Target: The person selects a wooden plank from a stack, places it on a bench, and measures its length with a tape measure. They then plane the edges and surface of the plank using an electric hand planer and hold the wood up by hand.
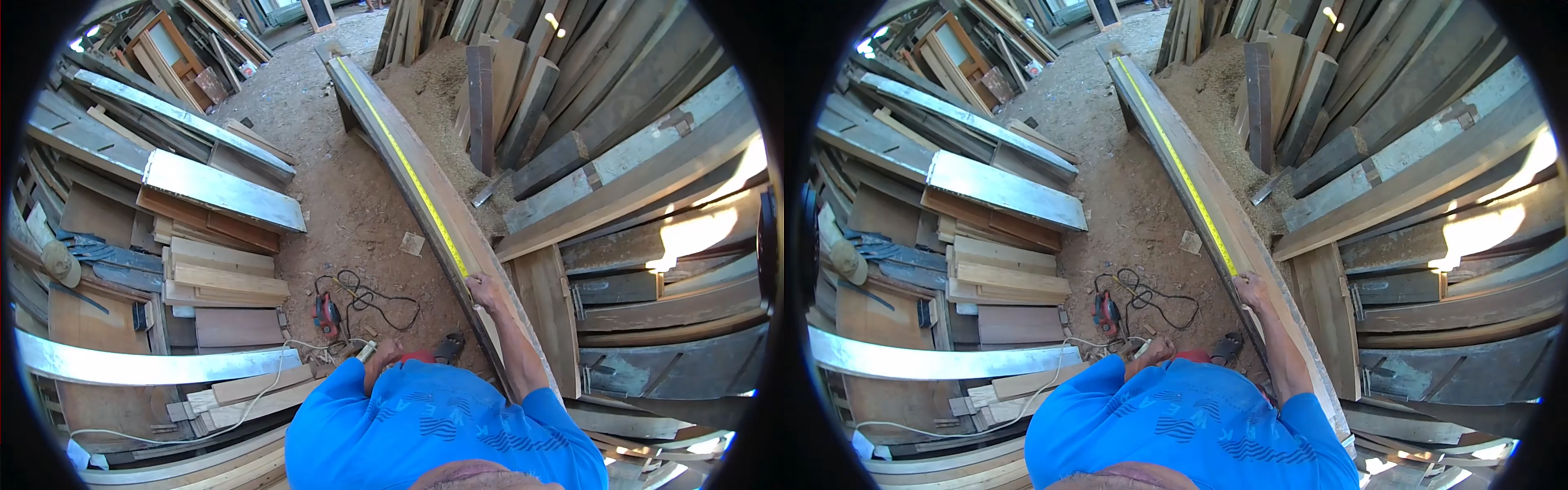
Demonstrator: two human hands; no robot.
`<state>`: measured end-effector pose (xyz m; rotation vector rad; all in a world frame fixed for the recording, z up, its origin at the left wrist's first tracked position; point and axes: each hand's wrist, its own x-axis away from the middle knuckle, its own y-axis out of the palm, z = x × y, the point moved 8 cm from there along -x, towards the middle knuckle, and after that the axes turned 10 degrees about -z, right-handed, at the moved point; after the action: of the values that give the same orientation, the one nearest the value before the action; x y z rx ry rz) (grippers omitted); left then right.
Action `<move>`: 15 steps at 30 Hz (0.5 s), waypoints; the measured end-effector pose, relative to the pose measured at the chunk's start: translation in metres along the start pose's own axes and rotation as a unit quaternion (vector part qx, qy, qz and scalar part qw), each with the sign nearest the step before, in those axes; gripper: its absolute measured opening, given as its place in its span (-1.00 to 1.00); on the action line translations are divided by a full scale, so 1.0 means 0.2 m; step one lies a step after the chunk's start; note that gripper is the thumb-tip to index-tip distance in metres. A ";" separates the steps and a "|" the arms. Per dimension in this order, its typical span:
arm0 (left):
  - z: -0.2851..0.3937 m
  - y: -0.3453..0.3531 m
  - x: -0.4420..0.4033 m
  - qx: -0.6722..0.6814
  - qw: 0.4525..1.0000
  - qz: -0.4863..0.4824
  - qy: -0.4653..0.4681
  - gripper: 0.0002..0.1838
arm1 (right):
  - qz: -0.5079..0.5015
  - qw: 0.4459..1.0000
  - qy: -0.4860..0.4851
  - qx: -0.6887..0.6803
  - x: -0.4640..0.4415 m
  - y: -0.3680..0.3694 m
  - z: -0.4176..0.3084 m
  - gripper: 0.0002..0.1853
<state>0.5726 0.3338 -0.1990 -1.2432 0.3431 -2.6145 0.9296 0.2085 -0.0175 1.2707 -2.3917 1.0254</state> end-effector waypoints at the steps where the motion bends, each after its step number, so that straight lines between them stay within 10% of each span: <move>1: 0.02 -0.02 -0.01 0.001 1.000 0.004 0.003 -0.91 | -0.004 1.000 0.007 -0.009 -0.01 -0.01 -0.02 -0.46; 15: 0.21 0.01 -0.02 -0.058 0.998 0.019 0.025 -0.87 | 0.015 1.000 -0.003 0.001 -0.03 -0.04 -0.03 -0.49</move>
<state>0.6073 0.3279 -0.1762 -1.1950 0.5296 -2.6296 0.9388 0.2133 -0.0111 1.2446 -2.4211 1.0331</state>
